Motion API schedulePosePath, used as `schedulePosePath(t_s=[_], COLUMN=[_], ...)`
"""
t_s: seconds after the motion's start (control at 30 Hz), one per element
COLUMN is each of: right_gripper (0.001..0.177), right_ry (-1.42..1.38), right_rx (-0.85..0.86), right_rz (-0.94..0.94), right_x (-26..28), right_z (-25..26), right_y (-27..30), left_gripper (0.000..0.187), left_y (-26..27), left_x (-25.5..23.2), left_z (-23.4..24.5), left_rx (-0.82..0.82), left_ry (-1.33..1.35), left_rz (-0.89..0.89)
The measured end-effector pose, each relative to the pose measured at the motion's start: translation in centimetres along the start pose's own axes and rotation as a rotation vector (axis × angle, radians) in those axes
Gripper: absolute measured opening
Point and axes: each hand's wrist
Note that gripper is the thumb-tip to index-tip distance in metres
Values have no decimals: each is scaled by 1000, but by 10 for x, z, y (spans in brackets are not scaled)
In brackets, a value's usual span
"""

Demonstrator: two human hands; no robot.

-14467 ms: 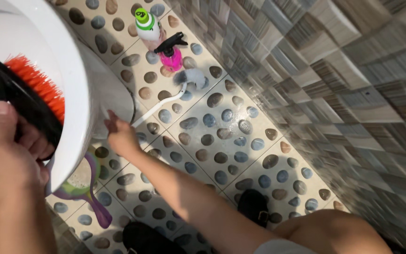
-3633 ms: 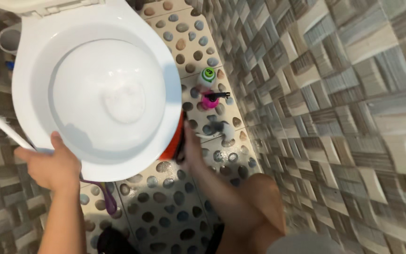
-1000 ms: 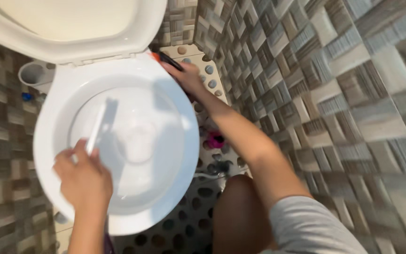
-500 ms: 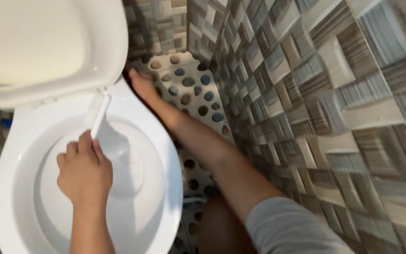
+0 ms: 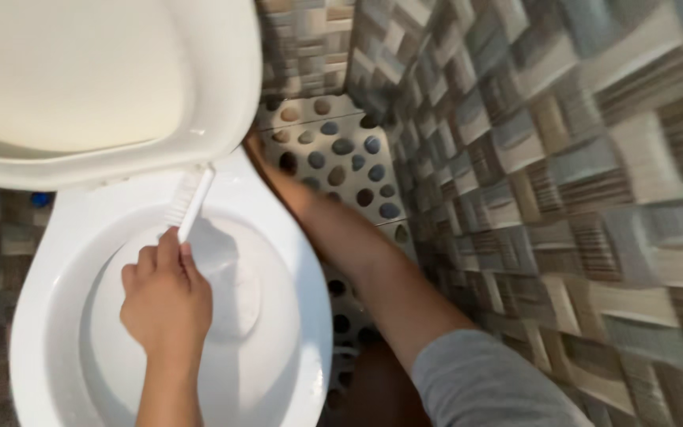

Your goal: The person scrubs the toilet bowl and seat using a toilet brush and a smaller cleaning brush. They repeatedly scrub the interior and exterior surfaces, then rinse the brushes with a handheld bidet sprayer.

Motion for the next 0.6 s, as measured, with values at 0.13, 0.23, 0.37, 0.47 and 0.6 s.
schedulePosePath(t_s=[0.13, 0.23, 0.37, 0.47, 0.6], right_gripper=[41, 41, 41, 40, 40], right_ry=[-21, 24, -29, -111, -224], right_rx=[-30, -21, -36, -43, -40], right_rz=[-14, 47, 14, -8, 7], right_x=[-15, -20, -35, -39, -38], right_z=[-14, -20, -20, -7, 0], right_y=[-9, 27, 39, 10, -10], left_gripper=[23, 25, 25, 25, 25], left_y=[0, -4, -1, 2, 2], left_x=[2, -1, 1, 1, 1], left_z=[2, 8, 6, 2, 5], left_rx=[-9, 15, -20, 12, 44], left_ry=[58, 97, 60, 32, 33], left_rz=[1, 23, 2, -2, -18])
Point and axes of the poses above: each hand's wrist, its own y-axis away from the middle knuckle, its own z-axis out of the back of the hand, x = y × z, and after that the axes turned 13 degrees about -y, right-handed
